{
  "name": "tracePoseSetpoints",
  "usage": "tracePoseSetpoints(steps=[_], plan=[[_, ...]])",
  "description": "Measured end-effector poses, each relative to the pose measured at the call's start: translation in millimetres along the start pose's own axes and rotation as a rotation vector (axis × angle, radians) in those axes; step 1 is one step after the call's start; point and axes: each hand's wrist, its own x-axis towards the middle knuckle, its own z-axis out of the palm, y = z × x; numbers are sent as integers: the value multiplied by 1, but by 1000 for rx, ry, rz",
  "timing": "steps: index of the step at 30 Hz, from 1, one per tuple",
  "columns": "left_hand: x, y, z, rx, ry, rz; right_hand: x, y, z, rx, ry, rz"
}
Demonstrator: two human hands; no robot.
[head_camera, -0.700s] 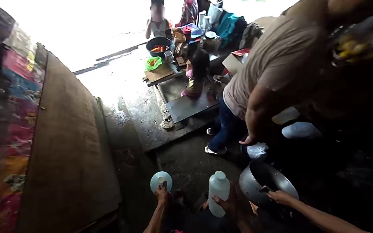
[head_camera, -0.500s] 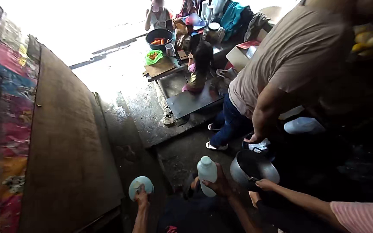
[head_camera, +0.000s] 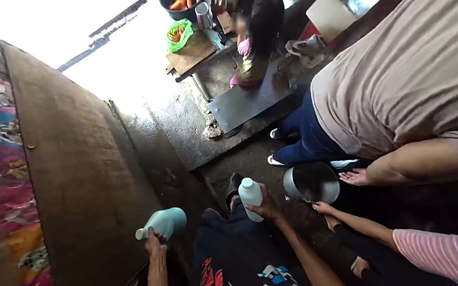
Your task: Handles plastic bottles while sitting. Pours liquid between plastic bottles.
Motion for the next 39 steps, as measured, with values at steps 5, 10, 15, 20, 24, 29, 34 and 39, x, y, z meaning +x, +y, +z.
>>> tracePoseSetpoints(steps=[5, 10, 15, 20, 24, 29, 34, 39], plan=[[20, 29, 42, -81, -67, -11, 44, -15, -12, 94, 111, -47], [48, 51, 83, -33, -116, -19, 53, -25, 0, 111, 246, -80], [99, 47, 121, 72, -259, -5, 31, -20, 56, 83, 387, -29], [128, 43, 133, 190, -380, 24, -19, -17, 120, -28, 369, 31], [146, 48, 133, 256, -483, 50, -44, -21, 146, -72, 480, 92], [160, 48, 132, 284, -565, 72, -57, -35, 166, -16, 611, 87], [162, 56, 137, 321, -600, 118, -52, -41, 177, -48, 607, 76], [149, 67, 153, 315, -624, 118, -26, -51, 172, -66, 531, 85]])
